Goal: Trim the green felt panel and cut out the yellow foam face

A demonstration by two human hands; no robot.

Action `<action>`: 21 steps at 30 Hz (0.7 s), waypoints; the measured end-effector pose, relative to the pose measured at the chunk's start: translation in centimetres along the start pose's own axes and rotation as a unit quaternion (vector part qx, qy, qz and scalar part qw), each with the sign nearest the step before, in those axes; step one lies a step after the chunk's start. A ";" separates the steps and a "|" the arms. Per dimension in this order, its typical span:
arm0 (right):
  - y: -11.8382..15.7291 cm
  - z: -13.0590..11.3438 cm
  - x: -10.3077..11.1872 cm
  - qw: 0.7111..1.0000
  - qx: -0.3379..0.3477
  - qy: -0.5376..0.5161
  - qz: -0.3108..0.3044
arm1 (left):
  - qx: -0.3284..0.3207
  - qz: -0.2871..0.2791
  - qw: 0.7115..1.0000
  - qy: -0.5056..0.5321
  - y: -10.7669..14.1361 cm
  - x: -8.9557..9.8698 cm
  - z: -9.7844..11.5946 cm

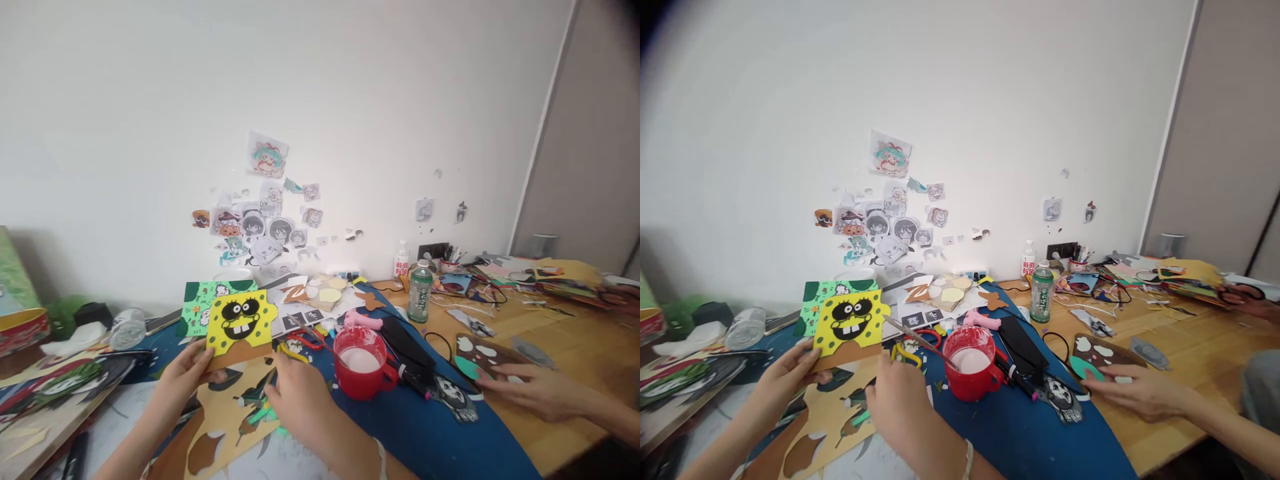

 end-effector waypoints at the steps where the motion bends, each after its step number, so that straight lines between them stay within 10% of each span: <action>1: 1.4 -0.4 0.7 1.000 0.003 -0.004 -0.011 | -0.002 0.000 1.000 -0.001 0.1 -0.1 0.1; 6: 10.1 -0.2 3.4 0.937 0.023 -0.197 -0.289 | 0.001 0.004 1.000 -0.012 0.2 -0.4 0.4; 9: 10.7 8.2 10.0 0.968 -0.126 -0.187 -0.108 | -0.008 -0.024 1.000 -0.014 0.2 -1.2 0.7; 12: 11.2 17.4 16.2 0.947 -0.277 0.124 0.109 | -0.019 -0.040 0.999 -0.025 0.5 -1.7 0.9; 16: 10.6 23.6 15.8 0.909 -0.328 0.216 0.140 | -0.022 -0.045 0.998 -0.030 0.9 -2.2 1.3; 21: 10.7 24.5 14.9 0.906 -0.301 0.247 0.166 | -0.021 -0.055 0.998 -0.035 1.1 -2.6 1.5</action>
Point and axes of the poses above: each hand's wrist, its own y-axis away from the middle knuckle, its own x-axis out of the back of the hand, z = x × y, the point moved 10 cm from there along -y, towards the middle knuckle, and after that the axes turned 5 degrees about -y, right-handed, at the moved point
